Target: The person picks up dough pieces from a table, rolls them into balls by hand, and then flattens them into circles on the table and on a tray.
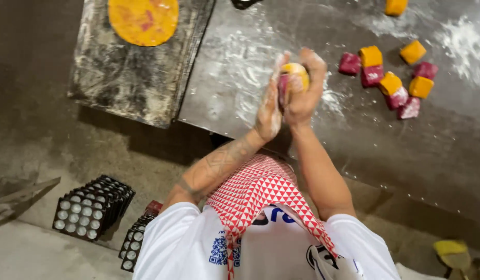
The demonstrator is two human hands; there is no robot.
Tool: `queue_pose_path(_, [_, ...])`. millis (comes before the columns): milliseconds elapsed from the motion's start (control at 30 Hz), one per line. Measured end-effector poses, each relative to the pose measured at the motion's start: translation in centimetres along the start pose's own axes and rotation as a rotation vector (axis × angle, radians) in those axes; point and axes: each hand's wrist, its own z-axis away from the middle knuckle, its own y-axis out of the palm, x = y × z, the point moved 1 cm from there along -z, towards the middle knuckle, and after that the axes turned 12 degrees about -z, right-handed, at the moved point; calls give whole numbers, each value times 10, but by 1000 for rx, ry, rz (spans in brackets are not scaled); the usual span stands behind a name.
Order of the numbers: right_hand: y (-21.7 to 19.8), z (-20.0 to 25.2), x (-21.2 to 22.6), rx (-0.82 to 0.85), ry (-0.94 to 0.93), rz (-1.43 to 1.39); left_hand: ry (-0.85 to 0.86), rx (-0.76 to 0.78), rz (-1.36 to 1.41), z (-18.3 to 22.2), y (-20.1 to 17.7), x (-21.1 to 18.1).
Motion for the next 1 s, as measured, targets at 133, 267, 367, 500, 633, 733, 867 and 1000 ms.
queue_pose_path(133, [35,17,13,55,-160,-70,-69,43,56,-11,-54,32])
queue_pose_path(267, [44,-6,14,-11,-194,-254,-136,83,86,4,-94,84])
queue_pose_path(367, [77,28,18,11,-394,-41,-139,176,193,-10,-113,89])
queue_pose_path(500, [81,14,9,-67,19,-249,-30,181,-3,5,-92,17])
queue_pose_path(633, [109,25,-14,-48,-142,-123,-178,83,382,-52,-120,-6])
queue_pose_path(733, [93,55,-67,149,-127,112,-340,-10,663,-64,-152,4])
queue_pose_path(867, [27,117,-159,209,250,705,-513,-98,548,-32,-220,-7])
queue_pose_path(1000, [-11,120,-197,191,297,1005,-620,-209,587,9,-268,-29])
